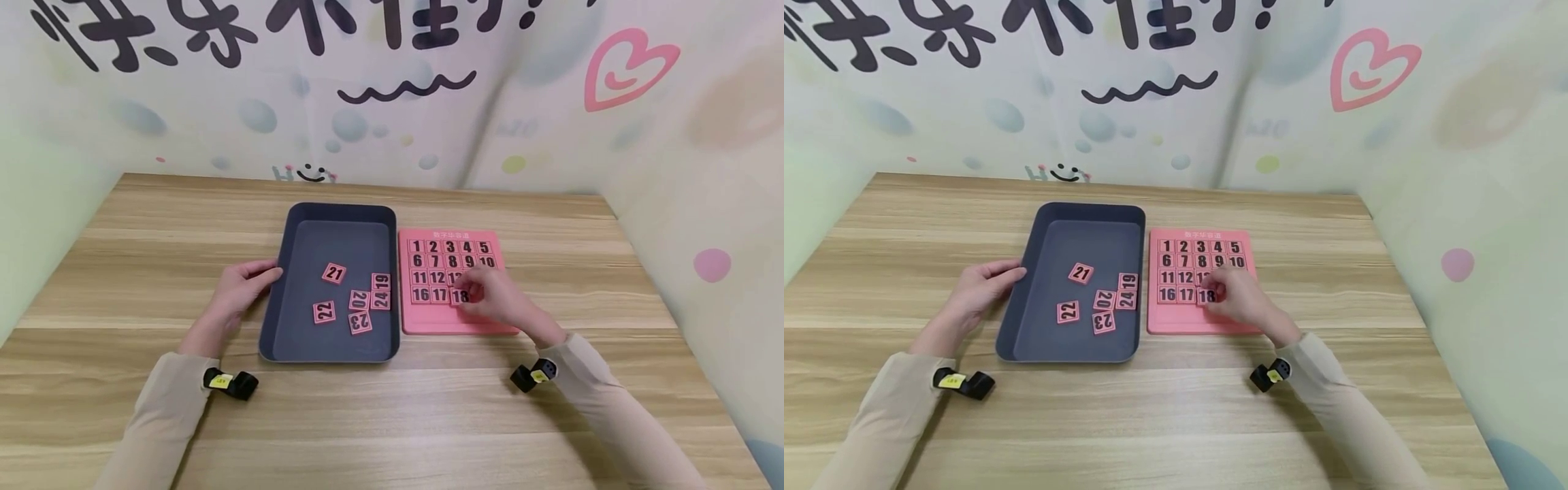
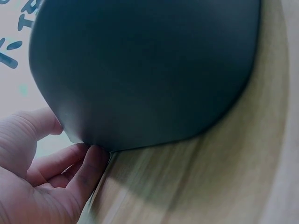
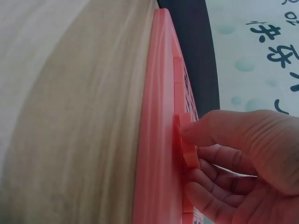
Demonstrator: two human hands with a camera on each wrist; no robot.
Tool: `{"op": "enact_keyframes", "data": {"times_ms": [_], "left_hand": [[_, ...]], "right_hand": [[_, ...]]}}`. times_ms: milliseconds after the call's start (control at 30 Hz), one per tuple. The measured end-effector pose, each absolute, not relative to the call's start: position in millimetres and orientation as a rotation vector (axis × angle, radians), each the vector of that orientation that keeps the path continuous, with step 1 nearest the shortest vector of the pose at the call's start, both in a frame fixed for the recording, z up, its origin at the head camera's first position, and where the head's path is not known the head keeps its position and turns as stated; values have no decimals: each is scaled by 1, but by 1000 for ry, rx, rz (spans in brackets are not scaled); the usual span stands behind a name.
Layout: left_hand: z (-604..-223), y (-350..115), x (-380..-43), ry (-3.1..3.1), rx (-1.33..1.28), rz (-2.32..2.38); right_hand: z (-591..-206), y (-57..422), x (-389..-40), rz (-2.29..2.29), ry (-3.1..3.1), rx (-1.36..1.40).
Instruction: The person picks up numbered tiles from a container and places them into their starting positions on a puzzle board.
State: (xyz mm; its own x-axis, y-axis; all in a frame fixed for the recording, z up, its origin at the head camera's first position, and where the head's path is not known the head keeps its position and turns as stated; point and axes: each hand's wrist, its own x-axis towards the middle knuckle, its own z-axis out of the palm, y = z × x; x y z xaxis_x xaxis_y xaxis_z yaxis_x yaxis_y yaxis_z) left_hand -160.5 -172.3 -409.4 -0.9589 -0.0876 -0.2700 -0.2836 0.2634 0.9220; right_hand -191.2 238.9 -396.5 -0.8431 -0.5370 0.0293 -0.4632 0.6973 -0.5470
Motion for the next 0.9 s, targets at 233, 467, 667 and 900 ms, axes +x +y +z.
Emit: {"op": "enact_keyframes", "data": {"times_ms": [233, 467, 667, 900], "left_hand": [[-410, -172, -160, 2359, -364, 1771], [-406, -170, -160, 2350, -391, 1742], [-406, -170, -160, 2346, -395, 1750], [-406, -171, -159, 2350, -388, 1756]], "right_hand": [[-403, 237, -189, -858, 2802, -798], [-402, 234, -187, -930, 2811, -681], [-400, 234, -190, -894, 2811, -665], [-383, 220, -198, -882, 2857, -795]]}}
